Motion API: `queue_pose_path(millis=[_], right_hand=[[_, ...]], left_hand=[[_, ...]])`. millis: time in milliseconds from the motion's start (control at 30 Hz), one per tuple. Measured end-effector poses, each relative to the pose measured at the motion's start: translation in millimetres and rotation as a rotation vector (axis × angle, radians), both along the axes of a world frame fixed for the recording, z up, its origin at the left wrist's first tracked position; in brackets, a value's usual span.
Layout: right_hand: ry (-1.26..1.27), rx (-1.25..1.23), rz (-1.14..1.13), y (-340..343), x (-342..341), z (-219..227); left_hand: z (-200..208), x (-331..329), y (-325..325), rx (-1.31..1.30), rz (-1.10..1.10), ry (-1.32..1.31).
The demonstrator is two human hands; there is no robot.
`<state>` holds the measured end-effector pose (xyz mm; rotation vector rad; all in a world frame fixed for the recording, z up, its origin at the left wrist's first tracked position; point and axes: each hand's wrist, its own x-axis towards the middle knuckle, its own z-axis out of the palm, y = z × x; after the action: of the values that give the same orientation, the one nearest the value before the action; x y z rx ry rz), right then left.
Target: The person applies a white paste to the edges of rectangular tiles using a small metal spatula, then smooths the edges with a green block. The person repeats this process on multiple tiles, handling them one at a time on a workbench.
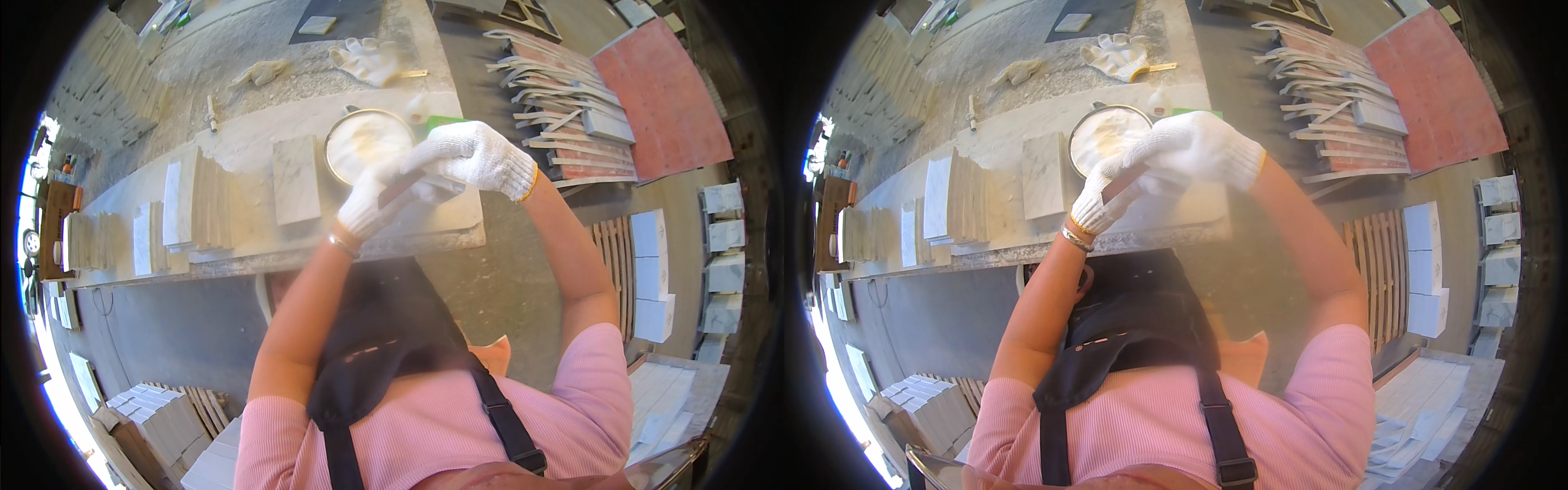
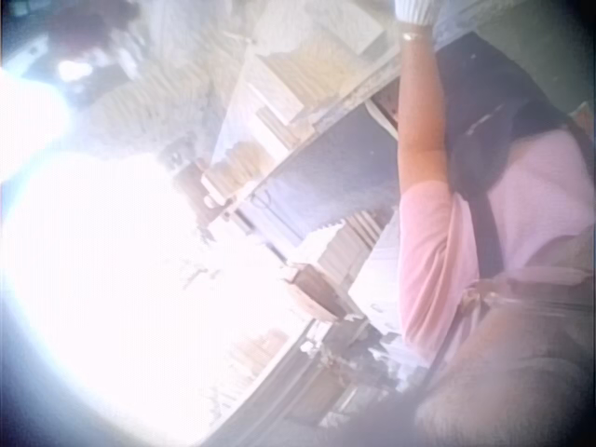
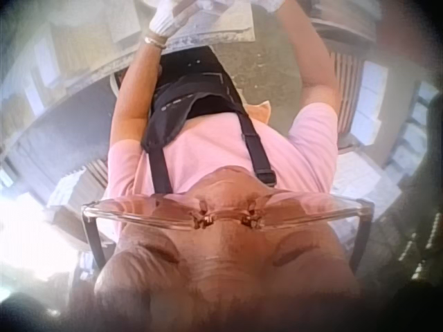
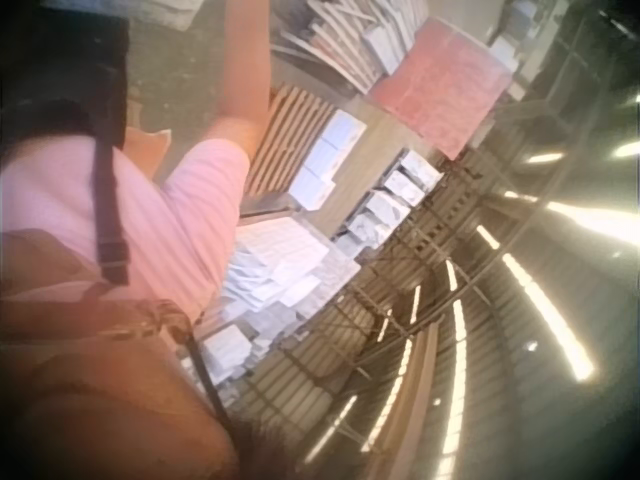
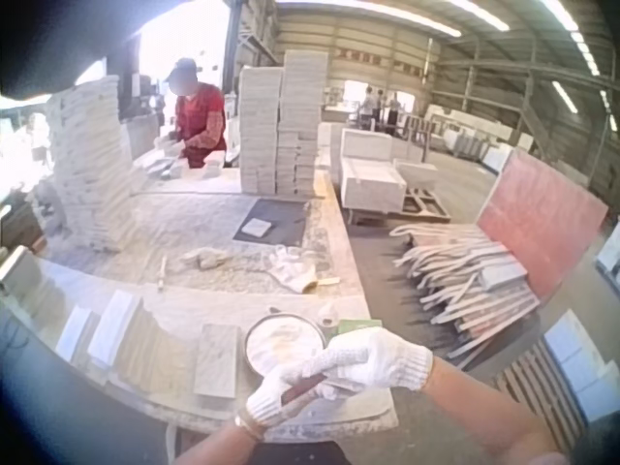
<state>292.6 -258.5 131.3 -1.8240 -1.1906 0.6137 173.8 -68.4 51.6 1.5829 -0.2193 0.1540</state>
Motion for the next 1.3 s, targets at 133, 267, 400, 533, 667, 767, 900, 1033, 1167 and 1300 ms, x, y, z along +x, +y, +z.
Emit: queue_pose_path(millis=[133,267,400,533,667,767,900,1033,1167,1300], right_hand=[[0.047,-0.013,-0.012,-9,2,-2],[0.055,-0.060,-0.073,-42,-3,6],[-0.003,-0.030,-0.079,-36,-6,2],[0.034,-0.004,-0.086,-2,-1,-8],[0.096,-0.020,-0.046,-9,-4,-1],[0.166,-0.083,-0.093,-30,-10,8],[0.102,-0.068,-0.148,-41,-18,13],[0.237,-0.018,-0.230,-40,-27,7],[0.228,0.029,-0.352,-42,-44,-4],[0.159,0.090,-0.472,-40,-62,-11]], left_hand=[[5,1,4,0.090,-0.032,0.165],[-1,6,1,-0.076,-0.043,0.228],[-3,8,1,0.017,-0.044,0.138],[6,-1,1,-0.100,-0.063,-0.001],[6,2,7,0.113,-0.092,0.281],[-5,9,-1,-0.023,-0.012,0.269],[-11,13,0,0.078,-0.023,0.190],[-7,10,1,0.221,0.054,0.172],[-3,5,1,0.227,0.062,0.224],[-3,5,-7,0.024,0.075,0.138]])
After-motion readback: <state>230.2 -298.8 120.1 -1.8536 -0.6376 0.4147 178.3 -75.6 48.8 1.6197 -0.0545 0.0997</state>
